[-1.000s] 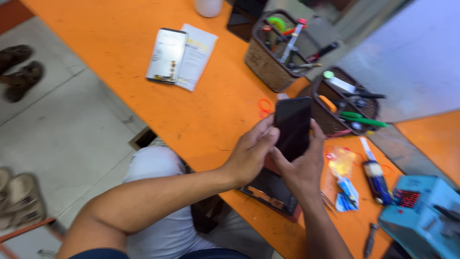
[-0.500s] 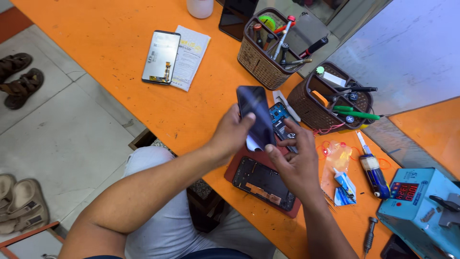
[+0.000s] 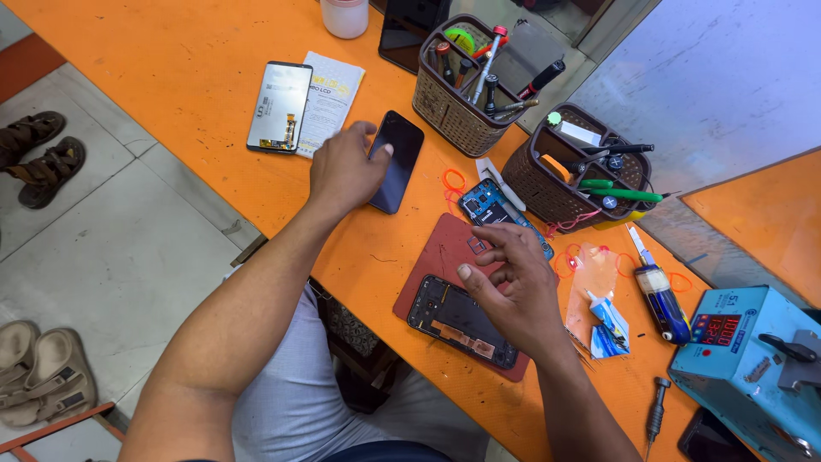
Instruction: The person uses tweezers to remove and install internal components of a mobile phone, applies double-sided adhesive tape to a part, and places the motherboard and battery into the device chassis.
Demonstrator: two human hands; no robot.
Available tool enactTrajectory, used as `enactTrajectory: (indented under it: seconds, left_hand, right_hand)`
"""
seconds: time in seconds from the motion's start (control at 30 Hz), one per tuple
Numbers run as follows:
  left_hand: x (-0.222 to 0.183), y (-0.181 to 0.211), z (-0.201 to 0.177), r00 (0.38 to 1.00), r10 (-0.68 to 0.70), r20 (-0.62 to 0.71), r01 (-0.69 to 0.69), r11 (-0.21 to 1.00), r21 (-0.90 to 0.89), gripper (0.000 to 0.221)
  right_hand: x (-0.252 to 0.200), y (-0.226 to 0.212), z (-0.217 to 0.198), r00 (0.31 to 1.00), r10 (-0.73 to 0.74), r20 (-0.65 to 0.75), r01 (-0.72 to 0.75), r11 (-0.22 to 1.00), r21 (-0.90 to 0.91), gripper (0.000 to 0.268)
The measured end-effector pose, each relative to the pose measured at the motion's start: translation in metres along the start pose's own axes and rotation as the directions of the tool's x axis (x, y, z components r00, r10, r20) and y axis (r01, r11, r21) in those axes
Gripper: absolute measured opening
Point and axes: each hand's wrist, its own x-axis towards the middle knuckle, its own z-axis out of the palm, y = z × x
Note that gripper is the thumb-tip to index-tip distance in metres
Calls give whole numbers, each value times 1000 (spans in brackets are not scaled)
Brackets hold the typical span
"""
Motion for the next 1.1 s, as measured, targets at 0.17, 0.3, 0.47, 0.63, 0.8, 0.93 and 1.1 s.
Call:
enactTrajectory:
  seconds: [0.17, 0.3, 0.47, 0.63, 0.8, 0.93, 1.1]
  left_hand:
    - [56, -12, 2, 901, 223, -372, -246, 969, -13, 64]
    - [147, -9, -6, 717, 342, -607, -341, 932, 121, 72]
    - [204, 2, -22, 852, 121, -509, -107, 993, 57, 47]
    - [131, -19, -36, 535, 659, -528, -567, 744, 354, 18]
    - [-16, -7, -54, 440, 823, -360, -682, 567, 462, 17]
    - [-93, 12, -55, 382, 878, -289, -732, 478, 485, 13]
    - [-129, 25, -45, 328, 912, -246, -799, 407, 442, 6]
  right_hand:
    - [-3, -4, -5, 1000, -24, -10, 25, 998, 53, 41]
    - [-5, -2, -12, 995, -94, -19, 94, 995, -29, 40]
    - [-4, 5, -15, 980, -198, -34, 197, 980, -22, 34]
    - [0, 9, -11, 986, -164, -33, 162, 986, -41, 30]
    - [-1, 6, -6, 979, -206, -7, 206, 978, -32, 30]
    - [-6, 5, -6, 964, -262, -42, 260, 964, -49, 29]
    - [-17, 1, -6, 909, -382, -165, 369, 924, -103, 37]
